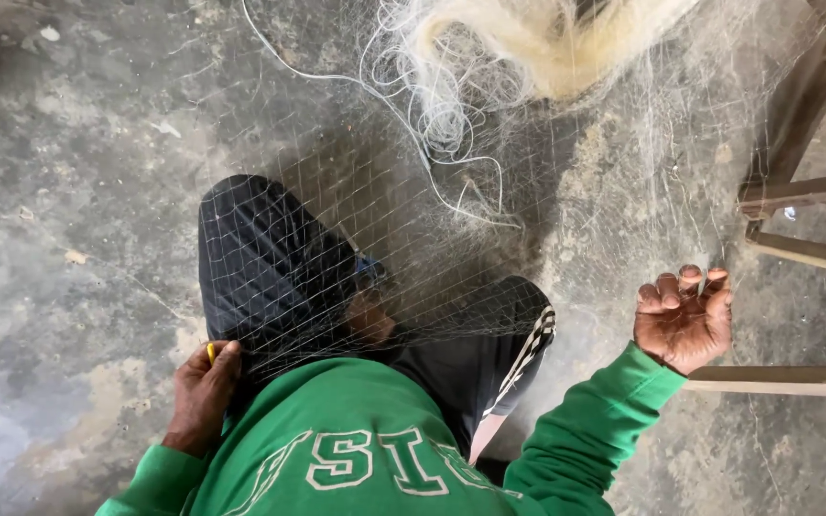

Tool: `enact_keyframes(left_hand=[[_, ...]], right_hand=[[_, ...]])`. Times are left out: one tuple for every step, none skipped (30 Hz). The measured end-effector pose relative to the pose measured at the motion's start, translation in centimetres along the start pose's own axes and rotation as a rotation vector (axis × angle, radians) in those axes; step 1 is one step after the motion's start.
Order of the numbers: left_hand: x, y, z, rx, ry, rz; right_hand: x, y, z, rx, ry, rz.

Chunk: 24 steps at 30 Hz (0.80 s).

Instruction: The person repairs a fishing net by cutting away damaged sections with scissors, then pulling and shifting the net by hand.

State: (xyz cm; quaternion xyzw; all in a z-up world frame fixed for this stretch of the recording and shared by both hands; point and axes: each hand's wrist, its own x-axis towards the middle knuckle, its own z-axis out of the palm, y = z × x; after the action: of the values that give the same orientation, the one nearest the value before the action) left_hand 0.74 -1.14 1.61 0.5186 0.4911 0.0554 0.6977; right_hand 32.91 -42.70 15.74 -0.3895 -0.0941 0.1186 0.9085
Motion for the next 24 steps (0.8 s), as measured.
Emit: enact_keyframes(left_hand=[[-0.5,0.8,0.3,-0.074,-0.032,-0.026],[-0.9,1.6,0.5,-0.141,-0.069,-0.054],[-1.1,2.1,0.8,-0.130,-0.073,-0.057],[-1.4,2.5,1.0,-0.240,-0.146,-0.047],[-1.7,2.9,1.3,-0.350,-0.218,-0.040],[-2.6,4.4,1.7,-0.330,-0.234,-0.060],[-3.5,6.0,2.2,-0.391,-0.351,0.020],[-4.2,7.7,2.8,-0.460,-0.469,0.106],[-4.5,8.3,2.9,-0.448,-0.484,0.093],[-4.9,8.9,3.0,-0.469,-0.508,0.130],[-5.2,9.5,3.1,-0.490,-0.532,0.166],[-5.2,9.8,3.2,-0.482,-0.541,0.158],[-5.2,10.2,3.3,-0.491,-0.538,0.204],[-5.3,10.6,3.5,-0.501,-0.532,0.250],[-4.7,10.5,3.3,-0.492,-0.539,0.243],[-4.1,10.5,3.0,-0.452,-0.442,0.197],[-3.5,10.5,2.7,-0.411,-0.347,0.152],[-2.9,10.4,2.5,-0.403,-0.352,0.144],[-2.2,10.3,2.3,-0.281,-0.227,0.121],[-1.4,10.4,2.1,-0.162,-0.104,0.105],[-1.2,10.2,1.9,-0.156,-0.111,0.108],[-0.9,10.1,1.6,-0.087,-0.051,0.073],[-0.7,10.1,1.4,-0.018,0.009,0.038],[-0.6,8.8,0.5,-0.010,-0.004,0.063]], right_hand=[[0.2,0.0,0.3,-0.031,-0.003,-0.003],[0.1,-0.1,0.5,-0.061,0.001,-0.009],[1.0,0.0,0.6,-0.059,0.012,-0.012],[1.0,-0.3,0.6,-0.080,0.002,-0.016],[1.1,-0.6,0.5,-0.101,-0.009,-0.020],[1.3,-0.2,1.9,-0.108,0.022,-0.027],[1.6,0.2,3.2,-0.411,0.162,-0.183],[2.4,0.6,4.6,-0.712,0.294,-0.337],[2.0,0.7,5.7,-0.719,0.316,-0.340],[1.8,0.9,6.7,-0.829,0.356,-0.403],[1.7,1.1,7.8,-0.940,0.396,-0.464],[1.1,1.5,7.1,-0.943,0.411,-0.463],[0.6,1.8,6.4,-0.964,0.441,-0.534],[0.1,2.2,5.7,-0.984,0.470,-0.603],[-0.3,3.0,4.0,-0.986,0.483,-0.600],[-0.8,3.8,2.5,-0.945,0.516,-0.624],[-1.3,4.6,0.9,-0.905,0.549,-0.648],[-1.7,5.8,-0.5,-0.910,0.561,-0.645],[-2.0,7.0,-1.9,-1.152,0.539,-0.523],[-2.1,8.4,-3.2,-1.382,0.508,-0.395],[-1.8,9.7,-2.8,-1.380,0.518,-0.397],[-1.4,11.1,-2.4,-1.475,0.387,-0.368],[-1.1,12.4,-2.0,-1.566,0.253,-0.335],[0.0,14.2,-3.1,-1.553,0.273,-0.356]])
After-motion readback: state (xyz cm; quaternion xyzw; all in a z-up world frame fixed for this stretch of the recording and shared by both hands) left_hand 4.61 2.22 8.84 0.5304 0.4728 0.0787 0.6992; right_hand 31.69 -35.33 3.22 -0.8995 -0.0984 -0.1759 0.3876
